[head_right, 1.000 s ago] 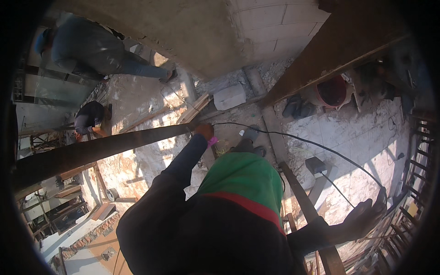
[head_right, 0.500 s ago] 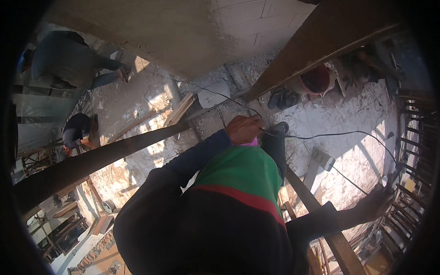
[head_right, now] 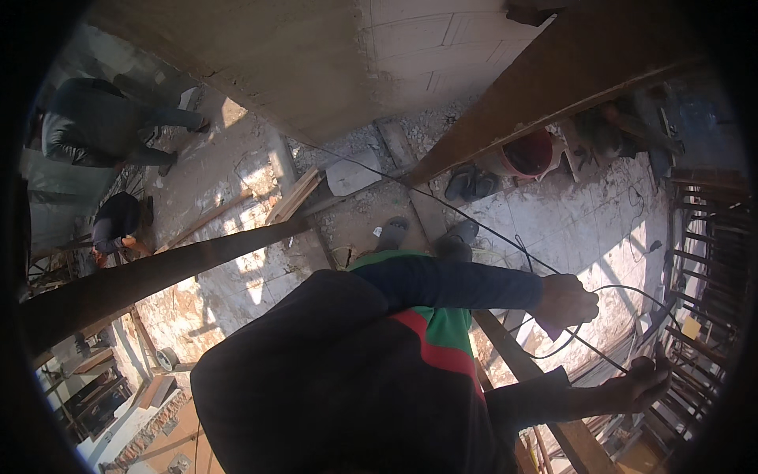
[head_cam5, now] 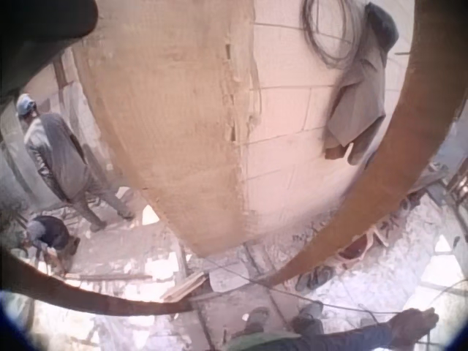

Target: The person uses an angle grinder to cut steel bars on a construction site floor. They measure the bars with a tape measure, position them, and cut them into smaller pieces.

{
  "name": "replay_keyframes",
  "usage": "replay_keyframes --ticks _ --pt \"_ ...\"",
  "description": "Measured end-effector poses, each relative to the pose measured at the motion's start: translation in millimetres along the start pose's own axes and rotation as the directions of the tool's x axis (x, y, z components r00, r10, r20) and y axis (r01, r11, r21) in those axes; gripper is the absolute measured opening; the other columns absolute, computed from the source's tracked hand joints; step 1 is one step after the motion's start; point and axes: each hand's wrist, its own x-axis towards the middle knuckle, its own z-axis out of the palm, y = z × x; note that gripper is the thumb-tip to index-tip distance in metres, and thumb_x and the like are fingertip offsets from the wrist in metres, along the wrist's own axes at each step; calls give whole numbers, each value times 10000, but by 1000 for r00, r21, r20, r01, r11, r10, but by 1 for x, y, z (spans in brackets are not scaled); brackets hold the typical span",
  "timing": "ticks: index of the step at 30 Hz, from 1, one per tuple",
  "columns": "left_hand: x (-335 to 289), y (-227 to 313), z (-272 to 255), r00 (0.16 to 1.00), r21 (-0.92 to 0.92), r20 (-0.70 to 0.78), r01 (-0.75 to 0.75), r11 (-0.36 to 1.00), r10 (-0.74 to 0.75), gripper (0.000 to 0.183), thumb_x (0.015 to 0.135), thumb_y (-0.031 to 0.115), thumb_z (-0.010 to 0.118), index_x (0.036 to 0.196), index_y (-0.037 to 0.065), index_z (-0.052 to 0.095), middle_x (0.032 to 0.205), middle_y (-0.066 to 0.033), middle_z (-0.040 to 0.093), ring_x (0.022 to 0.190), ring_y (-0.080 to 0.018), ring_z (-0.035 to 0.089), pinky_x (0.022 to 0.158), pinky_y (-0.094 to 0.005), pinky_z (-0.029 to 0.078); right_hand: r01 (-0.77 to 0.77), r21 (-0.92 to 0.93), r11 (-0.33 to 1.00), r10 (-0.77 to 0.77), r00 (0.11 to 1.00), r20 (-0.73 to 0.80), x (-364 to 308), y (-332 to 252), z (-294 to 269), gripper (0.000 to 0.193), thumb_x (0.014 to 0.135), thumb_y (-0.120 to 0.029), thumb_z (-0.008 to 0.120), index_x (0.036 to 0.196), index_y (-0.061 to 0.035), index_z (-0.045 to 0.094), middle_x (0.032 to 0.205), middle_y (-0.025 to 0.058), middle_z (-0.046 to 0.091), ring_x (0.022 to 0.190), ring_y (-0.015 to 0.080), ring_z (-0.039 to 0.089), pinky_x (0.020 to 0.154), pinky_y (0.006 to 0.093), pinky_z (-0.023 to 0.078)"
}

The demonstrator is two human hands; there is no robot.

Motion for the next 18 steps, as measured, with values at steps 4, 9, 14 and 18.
replay_keyframes --ticks 4,9,14,18 --pt "-5 -34 32 994 -51 -7 106 993 -106 412 645 316 752 885 47 553 874 -126 580 817 -328 613 725 -428 496 -34 13 999 33 994 101 -1 -20 4 269 976 -232 507 1015 3 632 662 2 492 551 64 388 483 199 285" --pt "-98 -86 -1 806 158 290 491 856 -516 773 810 209 556 1488 173 186 840 -199 662 813 -372 642 801 -477 486 -69 -6 998 64 883 466 -10 -8 3 247 973 -223 520 1032 -12 634 610 -68 415 509 17 295 478 206 221" --pt "-215 -92 -77 567 262 255 739 621 -783 751 806 347 598 1446 104 291 900 -233 657 865 -371 644 812 -445 497 120 -11 993 -89 793 603 -31 -44 19 198 936 -133 541 1028 13 638 676 -16 490 578 26 368 517 195 257" --pt "-240 -49 -137 530 -135 208 848 512 -822 695 833 309 657 1423 101 356 873 -172 676 804 -219 662 756 -343 502 64 58 996 -85 828 555 -81 -99 50 183 874 -87 561 937 68 634 754 52 524 583 71 389 543 199 289"
